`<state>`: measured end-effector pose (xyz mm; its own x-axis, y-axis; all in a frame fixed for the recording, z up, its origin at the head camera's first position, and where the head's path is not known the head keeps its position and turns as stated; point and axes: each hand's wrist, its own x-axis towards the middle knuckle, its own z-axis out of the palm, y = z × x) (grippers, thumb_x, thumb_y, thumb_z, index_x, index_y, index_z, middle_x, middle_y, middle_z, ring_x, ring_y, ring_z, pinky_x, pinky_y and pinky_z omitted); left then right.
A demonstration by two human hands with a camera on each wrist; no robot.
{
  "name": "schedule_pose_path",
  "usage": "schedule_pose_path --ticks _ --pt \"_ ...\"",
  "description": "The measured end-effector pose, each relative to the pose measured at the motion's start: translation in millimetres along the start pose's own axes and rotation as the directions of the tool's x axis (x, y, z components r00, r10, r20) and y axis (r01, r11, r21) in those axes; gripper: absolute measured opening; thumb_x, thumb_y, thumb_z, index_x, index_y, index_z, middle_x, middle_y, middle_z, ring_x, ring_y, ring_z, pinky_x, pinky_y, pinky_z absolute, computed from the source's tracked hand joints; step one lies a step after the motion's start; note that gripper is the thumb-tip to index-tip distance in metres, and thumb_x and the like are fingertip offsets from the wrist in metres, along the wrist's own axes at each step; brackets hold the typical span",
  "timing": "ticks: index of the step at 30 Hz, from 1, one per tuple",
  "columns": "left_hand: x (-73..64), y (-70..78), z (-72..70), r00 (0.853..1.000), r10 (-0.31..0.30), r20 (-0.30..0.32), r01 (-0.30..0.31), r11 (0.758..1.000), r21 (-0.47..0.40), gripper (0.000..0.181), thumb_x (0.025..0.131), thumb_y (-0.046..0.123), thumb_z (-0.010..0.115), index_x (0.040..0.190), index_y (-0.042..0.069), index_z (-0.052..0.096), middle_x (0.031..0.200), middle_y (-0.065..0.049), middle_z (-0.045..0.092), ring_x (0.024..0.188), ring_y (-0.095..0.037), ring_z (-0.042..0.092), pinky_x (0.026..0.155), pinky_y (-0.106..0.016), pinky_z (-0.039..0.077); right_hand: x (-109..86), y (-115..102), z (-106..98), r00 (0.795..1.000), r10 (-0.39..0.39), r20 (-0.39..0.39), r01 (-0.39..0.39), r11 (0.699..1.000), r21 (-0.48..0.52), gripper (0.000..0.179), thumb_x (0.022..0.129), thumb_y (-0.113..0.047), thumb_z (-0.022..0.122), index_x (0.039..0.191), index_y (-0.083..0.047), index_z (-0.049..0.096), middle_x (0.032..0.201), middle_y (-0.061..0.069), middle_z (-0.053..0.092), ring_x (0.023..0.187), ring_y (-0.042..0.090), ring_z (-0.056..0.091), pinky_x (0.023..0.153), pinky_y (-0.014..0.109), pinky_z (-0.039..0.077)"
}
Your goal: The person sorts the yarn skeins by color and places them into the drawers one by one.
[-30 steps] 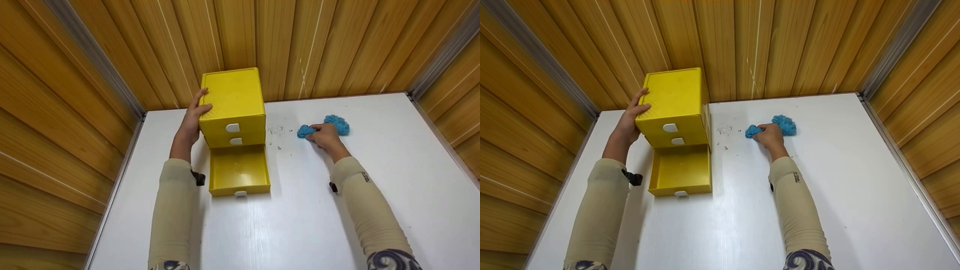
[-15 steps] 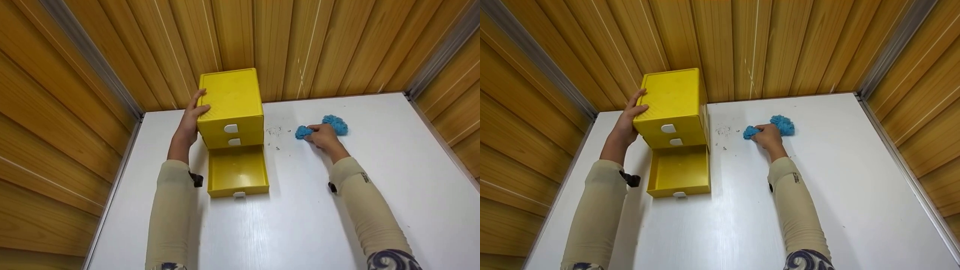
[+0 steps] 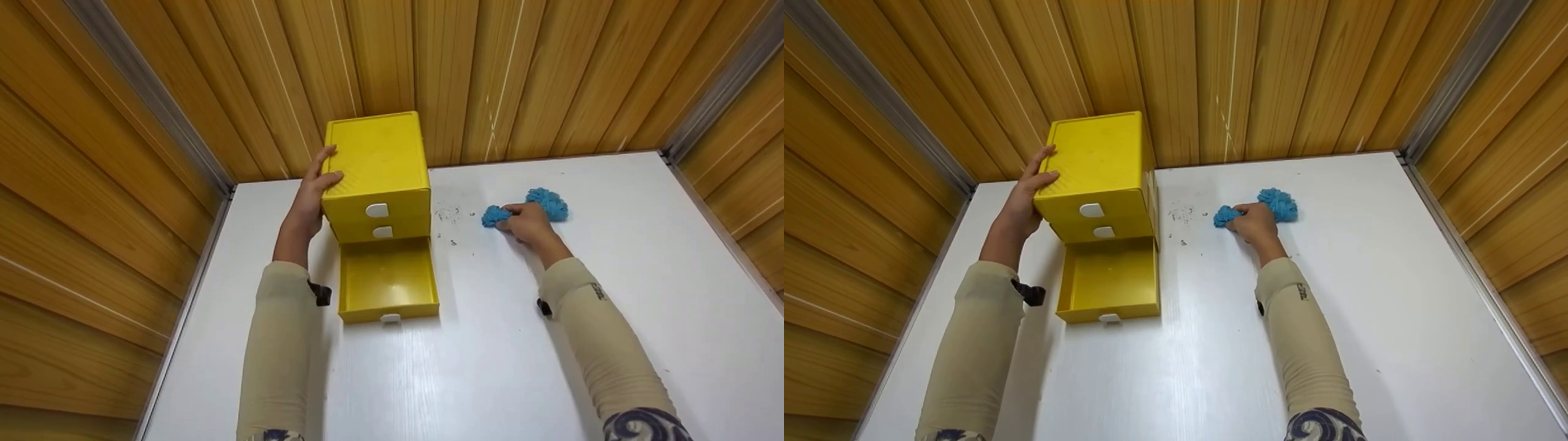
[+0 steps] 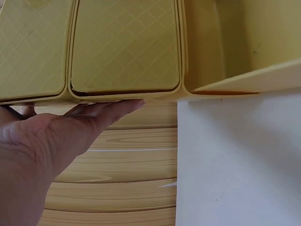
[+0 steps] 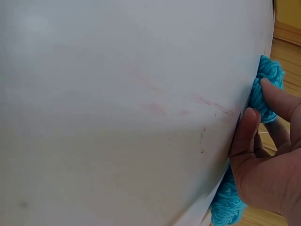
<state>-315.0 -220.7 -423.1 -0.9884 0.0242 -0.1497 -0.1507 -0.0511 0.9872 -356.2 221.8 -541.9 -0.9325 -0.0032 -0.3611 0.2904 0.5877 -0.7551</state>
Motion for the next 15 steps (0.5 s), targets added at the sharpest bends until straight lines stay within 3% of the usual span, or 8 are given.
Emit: schedule_pose_path --ticks 4,8,15 --pt "-1.1 -0.1 -1.5 1.000 0.003 0.000 -0.003 1.000 -0.003 0.062 0.104 0.028 0.056 0.159 0.050 0.037 0.183 0.003 0.003 0.167 -0.029 0.020 0.132 -0.050 0.032 -1.0 -2 3 1.000 0.014 -0.005 -0.014 0.999 0.030 0.060 0.102 -0.019 0.068 0.159 -0.010 0.051 0.161 0.016 0.051 0.097 0.020 0.055 0.071 0.027 0.051" --pt "-1.1 0.1 -2.1 1.000 0.010 0.004 -0.010 1.000 0.000 0.062 0.104 0.028 0.056 0.160 0.049 0.037 0.183 0.003 0.002 0.166 -0.030 0.020 0.131 -0.050 0.033 -4.6 -3 3 1.000 0.006 -0.009 -0.006 0.998 0.059 0.058 0.101 -0.013 0.067 0.157 -0.007 0.053 0.153 0.017 0.053 0.093 0.018 0.054 0.070 0.026 0.050" --pt "0.6 1.5 -0.4 1.000 0.011 0.013 -0.011 1.000 0.011 0.062 0.104 0.029 0.057 0.159 0.050 0.037 0.183 0.004 0.002 0.167 -0.029 0.019 0.131 -0.051 0.033 -18.2 1 -3 1.000 0.000 0.028 -0.001 0.999 0.044 0.055 0.103 -0.016 0.066 0.156 -0.009 0.053 0.139 0.015 0.053 0.091 0.019 0.054 0.072 0.027 0.050"
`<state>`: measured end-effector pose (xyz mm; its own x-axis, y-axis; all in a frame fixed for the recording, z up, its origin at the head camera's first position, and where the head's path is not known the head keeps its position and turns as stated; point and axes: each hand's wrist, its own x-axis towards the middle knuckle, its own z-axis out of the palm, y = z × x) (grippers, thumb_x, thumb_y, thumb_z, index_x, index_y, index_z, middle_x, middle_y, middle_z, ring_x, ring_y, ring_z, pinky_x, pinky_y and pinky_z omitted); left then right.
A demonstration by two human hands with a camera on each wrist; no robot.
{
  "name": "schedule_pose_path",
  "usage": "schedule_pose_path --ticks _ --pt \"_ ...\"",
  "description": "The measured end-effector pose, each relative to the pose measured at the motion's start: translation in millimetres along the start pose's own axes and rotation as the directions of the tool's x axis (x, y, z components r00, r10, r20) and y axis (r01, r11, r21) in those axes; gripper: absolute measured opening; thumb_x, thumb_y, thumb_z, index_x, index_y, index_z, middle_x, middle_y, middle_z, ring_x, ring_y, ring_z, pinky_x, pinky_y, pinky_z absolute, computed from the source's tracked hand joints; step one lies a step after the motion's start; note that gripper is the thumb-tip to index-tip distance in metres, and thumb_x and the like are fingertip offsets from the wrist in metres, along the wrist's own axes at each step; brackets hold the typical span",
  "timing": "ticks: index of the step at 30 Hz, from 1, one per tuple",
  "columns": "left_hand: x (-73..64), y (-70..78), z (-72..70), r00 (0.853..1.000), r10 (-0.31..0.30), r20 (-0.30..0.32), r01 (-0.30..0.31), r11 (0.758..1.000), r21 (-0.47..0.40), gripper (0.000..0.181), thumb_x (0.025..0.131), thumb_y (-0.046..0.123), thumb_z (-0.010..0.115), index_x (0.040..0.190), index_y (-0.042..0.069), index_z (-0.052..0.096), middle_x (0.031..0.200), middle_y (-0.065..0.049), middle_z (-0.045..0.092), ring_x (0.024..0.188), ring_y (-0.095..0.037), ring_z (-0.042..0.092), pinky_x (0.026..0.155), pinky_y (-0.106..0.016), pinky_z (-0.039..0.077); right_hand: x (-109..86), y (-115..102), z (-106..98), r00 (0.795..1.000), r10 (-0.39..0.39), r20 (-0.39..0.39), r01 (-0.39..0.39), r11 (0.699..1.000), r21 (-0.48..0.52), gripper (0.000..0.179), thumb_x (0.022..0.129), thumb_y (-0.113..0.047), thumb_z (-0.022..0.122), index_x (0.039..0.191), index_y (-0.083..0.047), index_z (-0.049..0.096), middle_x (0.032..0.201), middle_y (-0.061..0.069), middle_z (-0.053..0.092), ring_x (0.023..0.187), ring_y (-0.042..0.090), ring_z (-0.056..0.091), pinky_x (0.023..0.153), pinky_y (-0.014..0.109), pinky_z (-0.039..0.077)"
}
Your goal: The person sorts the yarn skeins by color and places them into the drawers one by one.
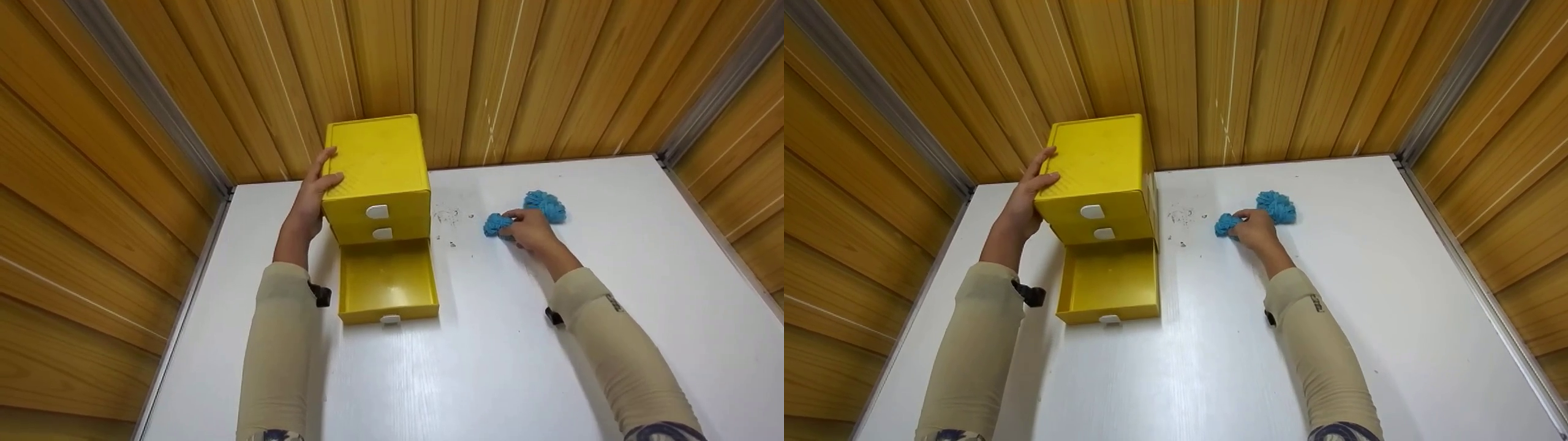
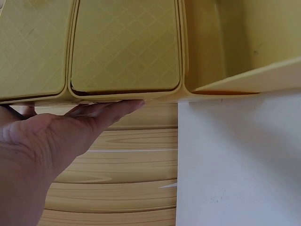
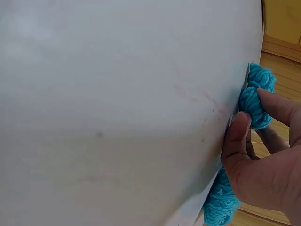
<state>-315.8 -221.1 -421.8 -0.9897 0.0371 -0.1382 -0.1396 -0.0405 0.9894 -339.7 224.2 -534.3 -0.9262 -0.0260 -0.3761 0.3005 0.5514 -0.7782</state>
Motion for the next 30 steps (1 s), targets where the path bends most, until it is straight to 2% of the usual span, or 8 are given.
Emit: schedule_pose_path --ticks 7,16,20,22,30 --pt "-0.3 2.1 2.0 1.000 0.000 -0.010 0.000 1.000 0.011 0.062 0.104 0.029 0.057 0.158 0.051 0.039 0.183 0.004 0.004 0.167 -0.029 0.018 0.133 -0.052 0.029 -14.7 5 4 0.998 -0.057 0.012 0.057 0.998 0.023 0.056 0.102 -0.016 0.067 0.155 -0.005 0.052 0.123 0.011 0.051 0.087 0.017 0.054 0.070 0.027 0.051" --pt "-1.0 1.7 3.4 1.000 -0.002 -0.006 0.002 1.000 0.004 0.060 0.104 0.030 0.056 0.157 0.051 0.040 0.183 0.003 0.004 0.166 -0.030 0.021 0.131 -0.052 0.033 -40.5 -5 15 0.990 -0.141 0.011 0.140 0.989 0.041 0.054 0.098 -0.020 0.074 0.148 -0.008 0.058 0.131 0.015 0.053 0.091 0.021 0.060 0.076 0.031 0.058" --pt "0.0 1.9 3.8 1.000 -0.007 -0.008 0.007 1.000 0.010 0.059 0.104 0.032 0.057 0.156 0.053 0.040 0.183 0.003 0.004 0.164 -0.030 0.025 0.129 -0.051 0.037 -53.4 -15 25 0.984 -0.177 0.018 0.175 0.982 0.070 0.052 0.096 -0.019 0.077 0.145 -0.009 0.061 0.131 0.014 0.054 0.099 0.021 0.057 0.083 0.031 0.060" --pt "0.0 2.0 3.4 1.000 -0.008 -0.011 0.008 1.000 0.009 0.060 0.104 0.031 0.057 0.157 0.053 0.039 0.183 0.003 0.004 0.164 -0.030 0.026 0.129 -0.051 0.037 -59.8 -21 30 0.981 -0.194 0.026 0.192 0.979 0.068 0.052 0.095 -0.019 0.078 0.143 -0.010 0.062 0.130 0.013 0.055 0.100 0.021 0.055 0.082 0.030 0.059" --pt "-0.6 0.1 1.1 0.999 -0.025 -0.021 0.025 1.000 0.006 0.062 0.103 0.030 0.057 0.157 0.055 0.038 0.183 0.004 0.003 0.165 -0.030 0.025 0.129 -0.050 0.037 -86.2 -41 52 0.954 -0.292 0.059 0.287 0.954 0.082 0.046 0.093 -0.018 0.080 0.137 -0.012 0.068 0.124 0.012 0.060 0.088 0.021 0.057 0.073 0.027 0.057"
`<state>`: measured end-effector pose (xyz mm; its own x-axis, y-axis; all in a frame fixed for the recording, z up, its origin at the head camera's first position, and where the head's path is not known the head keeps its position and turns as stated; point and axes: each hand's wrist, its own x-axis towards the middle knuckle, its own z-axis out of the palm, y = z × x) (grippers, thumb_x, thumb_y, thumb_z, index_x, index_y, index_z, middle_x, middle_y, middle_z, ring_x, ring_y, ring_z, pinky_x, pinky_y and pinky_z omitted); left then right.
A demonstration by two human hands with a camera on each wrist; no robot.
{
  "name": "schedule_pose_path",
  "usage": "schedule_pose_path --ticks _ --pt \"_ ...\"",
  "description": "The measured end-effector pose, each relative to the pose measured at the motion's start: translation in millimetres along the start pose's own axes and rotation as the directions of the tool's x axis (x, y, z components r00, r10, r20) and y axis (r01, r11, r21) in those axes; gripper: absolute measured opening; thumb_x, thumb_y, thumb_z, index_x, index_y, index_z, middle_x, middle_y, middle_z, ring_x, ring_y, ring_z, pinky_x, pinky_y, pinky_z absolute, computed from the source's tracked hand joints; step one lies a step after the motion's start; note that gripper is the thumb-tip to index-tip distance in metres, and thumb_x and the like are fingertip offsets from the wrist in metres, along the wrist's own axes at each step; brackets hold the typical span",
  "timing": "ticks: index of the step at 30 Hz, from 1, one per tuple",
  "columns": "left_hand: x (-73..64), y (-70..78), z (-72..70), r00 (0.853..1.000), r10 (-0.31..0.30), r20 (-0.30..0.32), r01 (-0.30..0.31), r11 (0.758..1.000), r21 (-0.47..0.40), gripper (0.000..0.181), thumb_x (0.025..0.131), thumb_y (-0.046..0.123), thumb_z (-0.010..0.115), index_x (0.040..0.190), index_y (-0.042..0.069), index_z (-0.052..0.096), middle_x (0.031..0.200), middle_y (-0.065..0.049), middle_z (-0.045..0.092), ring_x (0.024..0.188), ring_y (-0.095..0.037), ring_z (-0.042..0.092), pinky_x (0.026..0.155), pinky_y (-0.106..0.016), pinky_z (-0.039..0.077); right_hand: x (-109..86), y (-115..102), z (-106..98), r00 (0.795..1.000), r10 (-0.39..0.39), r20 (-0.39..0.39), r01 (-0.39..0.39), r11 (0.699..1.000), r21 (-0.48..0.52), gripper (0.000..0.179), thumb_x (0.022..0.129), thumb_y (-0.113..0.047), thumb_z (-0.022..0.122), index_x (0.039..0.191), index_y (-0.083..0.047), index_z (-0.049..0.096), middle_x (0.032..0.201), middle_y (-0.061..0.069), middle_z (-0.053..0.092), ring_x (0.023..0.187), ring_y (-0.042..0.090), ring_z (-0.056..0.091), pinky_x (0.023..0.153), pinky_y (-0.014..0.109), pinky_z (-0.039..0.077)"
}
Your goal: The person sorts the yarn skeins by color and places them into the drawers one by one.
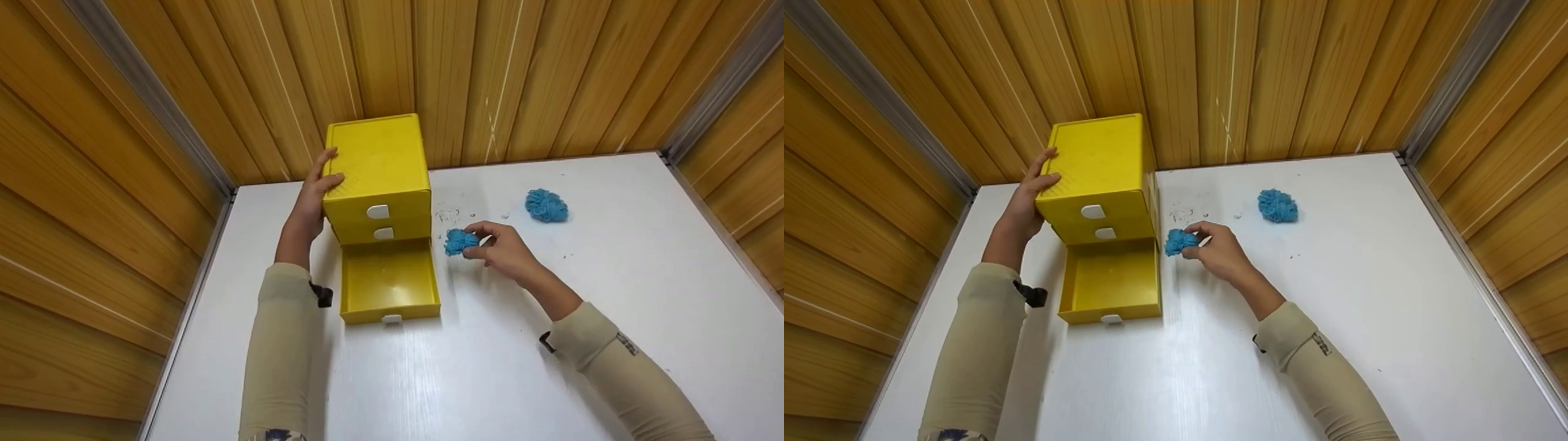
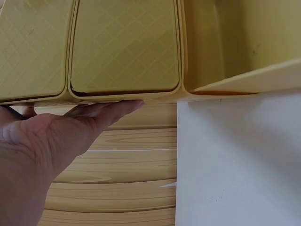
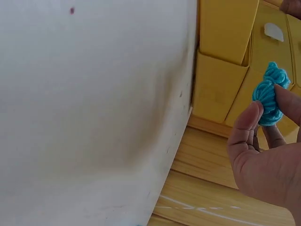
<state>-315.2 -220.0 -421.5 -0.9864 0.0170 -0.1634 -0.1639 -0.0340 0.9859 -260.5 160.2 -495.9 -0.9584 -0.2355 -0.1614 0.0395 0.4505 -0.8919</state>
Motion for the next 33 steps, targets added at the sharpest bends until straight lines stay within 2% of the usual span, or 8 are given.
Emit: schedule_pose_path --ticks 3,8,15,18,24,29,33 --pt "-0.7 -0.3 -0.5 1.000 0.007 0.006 -0.007 1.000 -0.001 0.063 0.103 0.030 0.057 0.159 0.053 0.038 0.183 0.004 0.002 0.166 -0.030 0.021 0.131 -0.050 0.033 -6.8 -7 9 0.998 -0.053 0.019 0.053 0.998 0.022 0.043 0.093 -0.017 0.080 0.134 -0.011 0.070 0.119 0.012 0.061 0.084 0.020 0.057 0.070 0.026 0.056" --pt "-0.6 -2.1 -1.8 0.999 0.026 0.020 -0.026 1.000 -0.015 0.064 0.104 0.028 0.055 0.161 0.049 0.036 0.183 0.003 0.002 0.168 -0.029 0.016 0.134 -0.052 0.027 -14.2 -18 28 0.990 -0.125 0.061 0.123 0.992 0.033 0.039 0.093 -0.016 0.080 0.131 -0.011 0.071 0.117 0.014 0.064 0.086 0.019 0.057 0.069 0.026 0.055" --pt "0.2 -1.0 -1.1 1.000 0.021 0.022 -0.020 1.000 -0.023 0.062 0.104 0.028 0.056 0.159 0.051 0.037 0.183 0.002 0.002 0.166 -0.030 0.023 0.130 -0.050 0.036 -14.4 -36 51 0.976 -0.191 0.107 0.185 0.981 0.058 0.038 0.093 -0.013 0.081 0.129 -0.010 0.072 0.117 0.014 0.065 0.086 0.020 0.058 0.066 0.023 0.052" --pt "-0.5 -0.1 -0.8 1.000 0.021 0.022 -0.021 1.000 -0.023 0.062 0.105 0.028 0.056 0.160 0.051 0.037 0.183 0.003 0.002 0.166 -0.029 0.022 0.130 -0.049 0.036 -12.1 -43 59 0.970 -0.207 0.131 0.204 0.978 0.038 0.037 0.093 -0.013 0.081 0.128 -0.010 0.072 0.116 0.013 0.066 0.088 0.020 0.058 0.070 0.024 0.051" --pt "0.0 0.4 0.3 0.999 0.030 0.026 -0.029 0.999 -0.029 0.061 0.105 0.028 0.055 0.159 0.050 0.037 0.183 0.002 0.003 0.165 -0.030 0.024 0.129 -0.050 0.038 -3.4 -54 78 0.963 -0.218 0.156 0.221 0.975 -0.003 0.035 0.094 -0.016 0.081 0.127 -0.012 0.073 0.119 0.009 0.070 0.099 0.023 0.058 0.086 0.030 0.051" --pt "-0.5 -0.4 0.1 0.999 0.027 0.023 -0.027 0.999 -0.017 0.063 0.104 0.030 0.056 0.160 0.050 0.036 0.183 0.002 0.003 0.166 -0.031 0.022 0.129 -0.050 0.037 6.5 -59 98 0.958 -0.220 0.185 0.229 0.973 -0.028 0.033 0.093 -0.014 0.081 0.125 -0.013 0.074 0.118 0.008 0.071 0.101 0.024 0.060 0.089 0.032 0.052" --pt "-0.7 -1.3 -0.4 0.999 0.034 0.024 -0.034 0.999 -0.014 0.064 0.104 0.029 0.056 0.162 0.048 0.035 0.183 0.001 0.003 0.167 -0.030 0.018 0.132 -0.051 0.032 13.3 -60 114 0.950 -0.213 0.229 0.240 0.966 -0.096 0.033 0.094 -0.015 0.080 0.126 -0.012 0.074 0.119 0.008 0.071 0.103 0.024 0.061 0.091 0.035 0.054"
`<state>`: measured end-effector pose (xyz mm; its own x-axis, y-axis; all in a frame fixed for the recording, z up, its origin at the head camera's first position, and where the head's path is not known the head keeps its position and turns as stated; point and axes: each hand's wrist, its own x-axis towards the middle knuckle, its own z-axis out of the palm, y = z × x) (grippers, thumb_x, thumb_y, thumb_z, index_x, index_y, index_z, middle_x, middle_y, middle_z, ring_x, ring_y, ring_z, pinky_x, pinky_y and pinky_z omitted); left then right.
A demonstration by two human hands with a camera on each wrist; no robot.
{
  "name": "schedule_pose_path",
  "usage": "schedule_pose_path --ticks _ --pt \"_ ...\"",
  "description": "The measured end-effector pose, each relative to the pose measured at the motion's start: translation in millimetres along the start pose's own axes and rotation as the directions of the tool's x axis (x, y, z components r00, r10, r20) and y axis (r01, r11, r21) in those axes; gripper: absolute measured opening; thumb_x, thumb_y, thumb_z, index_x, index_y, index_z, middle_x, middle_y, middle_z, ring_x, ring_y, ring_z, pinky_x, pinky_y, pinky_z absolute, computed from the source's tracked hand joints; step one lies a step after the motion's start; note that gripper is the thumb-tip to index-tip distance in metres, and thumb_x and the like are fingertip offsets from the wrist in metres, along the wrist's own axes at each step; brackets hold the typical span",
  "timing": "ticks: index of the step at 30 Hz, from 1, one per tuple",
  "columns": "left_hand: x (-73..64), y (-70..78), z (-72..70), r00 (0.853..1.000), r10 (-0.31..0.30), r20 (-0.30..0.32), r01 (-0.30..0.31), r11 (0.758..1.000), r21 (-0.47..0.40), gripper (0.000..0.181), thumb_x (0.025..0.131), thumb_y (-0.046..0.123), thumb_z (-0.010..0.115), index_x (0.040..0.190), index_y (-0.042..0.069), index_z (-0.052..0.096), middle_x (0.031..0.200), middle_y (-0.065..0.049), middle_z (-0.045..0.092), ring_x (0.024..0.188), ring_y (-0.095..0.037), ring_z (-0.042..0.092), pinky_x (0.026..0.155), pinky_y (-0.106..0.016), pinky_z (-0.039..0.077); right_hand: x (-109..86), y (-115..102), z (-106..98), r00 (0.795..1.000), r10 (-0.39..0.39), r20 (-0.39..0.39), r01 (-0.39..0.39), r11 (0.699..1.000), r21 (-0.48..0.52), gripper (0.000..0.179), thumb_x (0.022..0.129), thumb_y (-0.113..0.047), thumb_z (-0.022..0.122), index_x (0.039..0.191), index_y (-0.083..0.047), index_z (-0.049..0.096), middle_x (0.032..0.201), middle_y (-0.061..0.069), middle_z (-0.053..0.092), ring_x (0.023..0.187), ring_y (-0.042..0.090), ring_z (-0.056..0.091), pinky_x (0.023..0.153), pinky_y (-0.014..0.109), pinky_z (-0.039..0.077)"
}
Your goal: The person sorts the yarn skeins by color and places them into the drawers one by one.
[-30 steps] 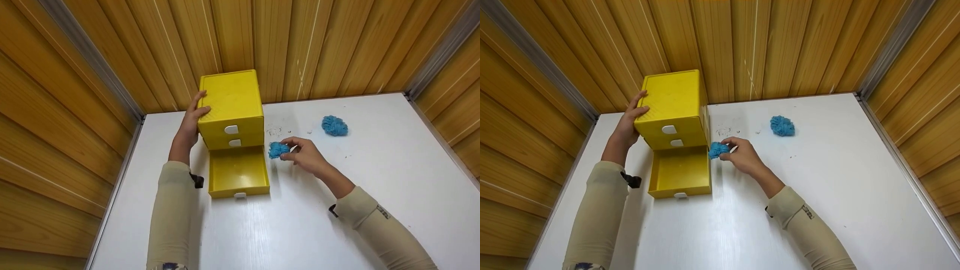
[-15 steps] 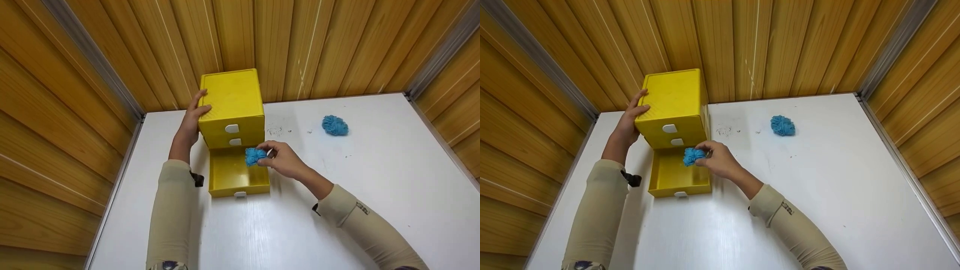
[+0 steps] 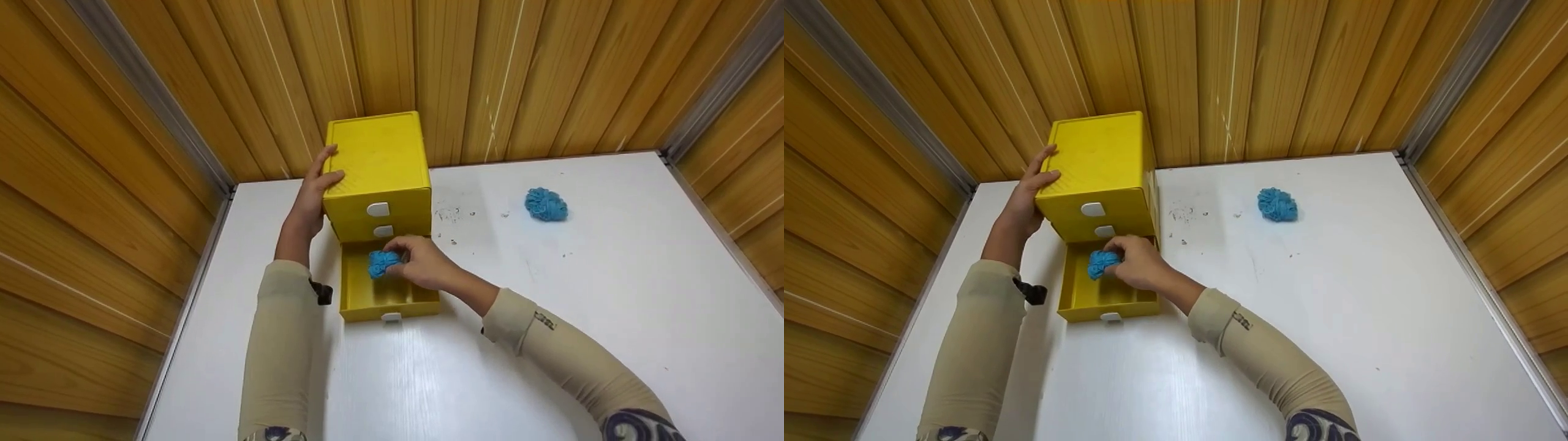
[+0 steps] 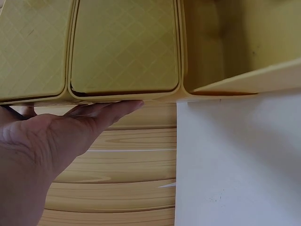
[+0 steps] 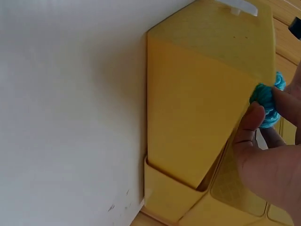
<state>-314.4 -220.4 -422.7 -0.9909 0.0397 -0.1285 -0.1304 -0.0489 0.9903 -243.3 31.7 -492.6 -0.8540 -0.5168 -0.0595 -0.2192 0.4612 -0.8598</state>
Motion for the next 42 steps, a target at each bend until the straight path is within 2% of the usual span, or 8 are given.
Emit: schedule_pose_path --ticks 5,14,27,35,42 --pt "0.8 -0.4 0.4 1.000 0.006 0.000 -0.006 1.000 0.007 0.064 0.104 0.029 0.056 0.161 0.048 0.036 0.182 0.001 0.003 0.168 -0.030 0.015 0.133 -0.053 0.027 9.2 0 11 0.999 0.012 0.038 -0.009 0.996 -0.090 0.036 0.092 -0.013 0.081 0.127 -0.007 0.074 0.120 0.011 0.074 0.105 0.023 0.064 0.096 0.040 0.057" --pt "1.7 1.0 1.2 1.000 0.007 0.002 -0.007 1.000 -0.013 0.063 0.104 0.029 0.056 0.161 0.047 0.037 0.182 0.002 0.004 0.168 -0.029 0.015 0.133 -0.052 0.029 21.9 4 20 0.997 0.046 0.066 -0.033 0.982 -0.188 0.036 0.093 -0.013 0.081 0.127 -0.003 0.074 0.120 0.014 0.075 0.105 0.025 0.064 0.100 0.043 0.057" --pt "1.0 0.0 -0.1 1.000 0.011 0.002 -0.011 1.000 -0.008 0.064 0.104 0.029 0.055 0.162 0.048 0.035 0.183 0.002 0.002 0.168 -0.030 0.014 0.133 -0.051 0.029 27.4 9 29 0.993 0.062 0.104 -0.036 0.971 -0.238 0.037 0.093 -0.012 0.080 0.128 -0.001 0.073 0.122 0.016 0.076 0.107 0.026 0.065 0.102 0.044 0.057" --pt "1.7 -0.9 0.3 1.000 0.002 0.005 -0.002 1.000 -0.027 0.064 0.104 0.028 0.056 0.162 0.049 0.036 0.183 0.004 0.003 0.168 -0.029 0.016 0.133 -0.051 0.028 29.0 8 31 0.991 0.030 0.127 -0.003 0.979 -0.205 0.042 0.094 -0.010 0.079 0.134 0.001 0.070 0.123 0.018 0.075 0.105 0.026 0.065 0.101 0.045 0.057" --pt "0.7 -0.7 -0.6 1.000 -0.002 0.007 0.003 0.999 -0.038 0.065 0.105 0.029 0.056 0.162 0.048 0.034 0.183 0.003 0.003 0.168 -0.030 0.017 0.133 -0.051 0.031 25.3 10 27 0.989 0.030 0.144 0.000 0.978 -0.207 0.049 0.098 -0.019 0.077 0.142 -0.001 0.065 0.135 0.016 0.072 0.119 0.028 0.066 0.110 0.046 0.054"
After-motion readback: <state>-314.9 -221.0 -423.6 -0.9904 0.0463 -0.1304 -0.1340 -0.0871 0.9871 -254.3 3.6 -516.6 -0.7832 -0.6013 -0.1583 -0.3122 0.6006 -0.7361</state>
